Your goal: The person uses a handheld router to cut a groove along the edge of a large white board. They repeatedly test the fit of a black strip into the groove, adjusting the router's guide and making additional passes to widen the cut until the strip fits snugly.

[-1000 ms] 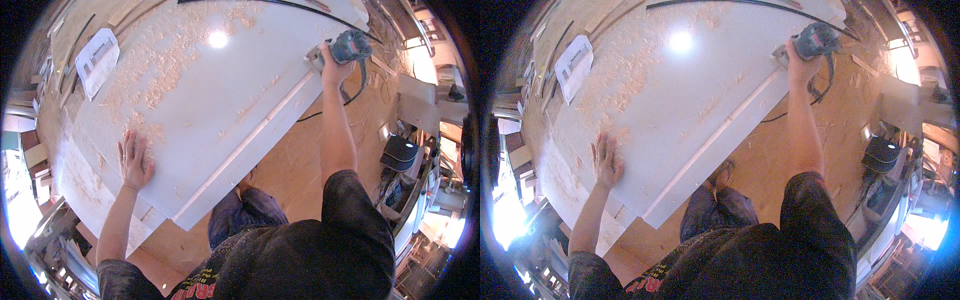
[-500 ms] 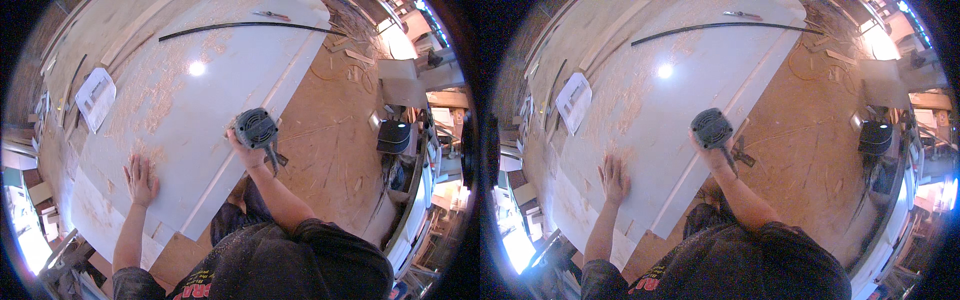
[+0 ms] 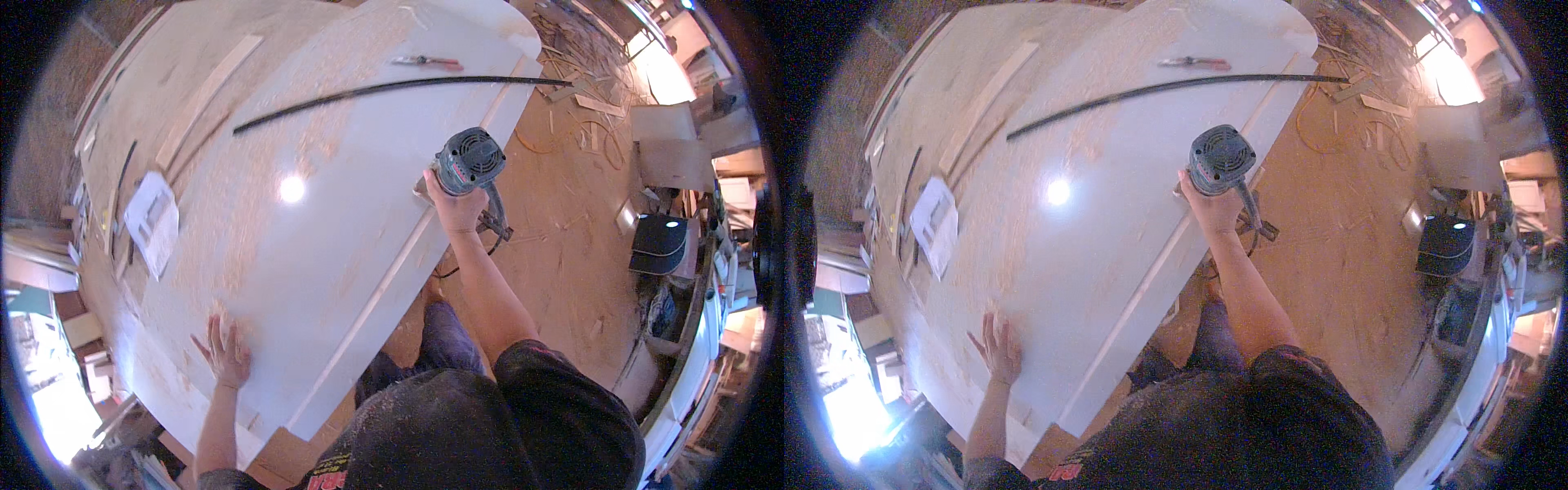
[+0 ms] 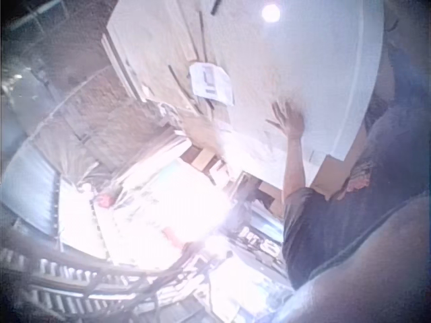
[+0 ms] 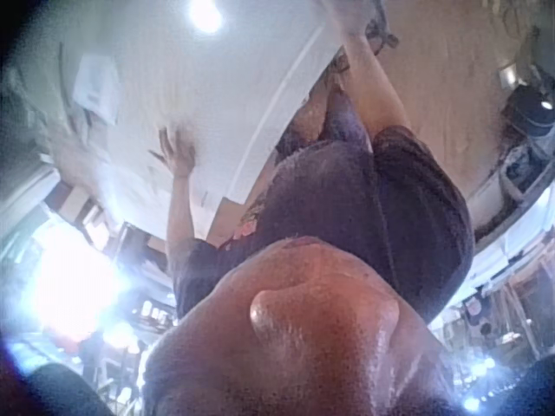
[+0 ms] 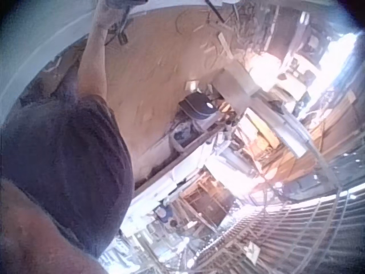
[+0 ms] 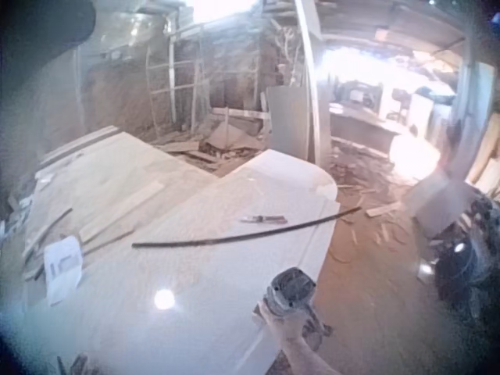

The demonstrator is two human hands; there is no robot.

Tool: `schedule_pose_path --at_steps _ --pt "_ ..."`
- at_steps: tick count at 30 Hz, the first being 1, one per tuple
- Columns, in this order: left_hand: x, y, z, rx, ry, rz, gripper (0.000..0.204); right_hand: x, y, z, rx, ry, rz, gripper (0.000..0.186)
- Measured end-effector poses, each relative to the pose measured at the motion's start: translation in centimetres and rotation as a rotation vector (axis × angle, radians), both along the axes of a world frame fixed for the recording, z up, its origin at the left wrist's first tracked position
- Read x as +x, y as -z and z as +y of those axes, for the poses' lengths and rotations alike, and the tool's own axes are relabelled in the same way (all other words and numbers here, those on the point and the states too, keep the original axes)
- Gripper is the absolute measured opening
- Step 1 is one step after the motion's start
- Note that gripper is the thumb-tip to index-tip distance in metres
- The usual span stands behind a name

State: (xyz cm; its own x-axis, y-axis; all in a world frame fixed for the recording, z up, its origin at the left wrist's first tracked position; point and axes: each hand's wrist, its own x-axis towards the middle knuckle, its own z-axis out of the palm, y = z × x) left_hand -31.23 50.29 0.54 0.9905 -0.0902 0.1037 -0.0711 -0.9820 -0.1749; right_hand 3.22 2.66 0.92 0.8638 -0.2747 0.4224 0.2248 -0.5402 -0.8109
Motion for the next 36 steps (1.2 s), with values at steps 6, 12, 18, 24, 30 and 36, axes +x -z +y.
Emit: schedule_pose_path --at_steps 6,12,18,24,30,36 --pt "25.6 -0.6 -15.7 -0.365 -0.032 -0.199 0.05 5.1 3.0 -3.7 -0.005 -0.054 0.035 0.033" --pt "50.3 -0.3 -28.1 -0.462 0.141 -0.309 0.058 4.8 6.7 -2.9 0.478 -0.206 0.168 0.05" --pt "56.4 2.8 -29.5 -0.567 0.101 -0.166 0.04 5.4 7.1 -4.4 0.051 -0.179 -0.021 0.07" --pt "54.2 4.2 -28.4 -0.584 0.136 -0.265 0.025 5.1 6.7 -4.9 -0.237 -0.147 0.089 0.066" --pt "49.4 3.2 -25.4 -0.611 0.061 -0.398 0.021 6.4 4.9 -5.0 -0.347 -0.167 -0.011 0.056" --pt "44.6 2.4 -19.6 -0.633 -0.15 -0.431 0.024 9.2 3.2 -6.4 0.076 -0.232 0.181 0.049"
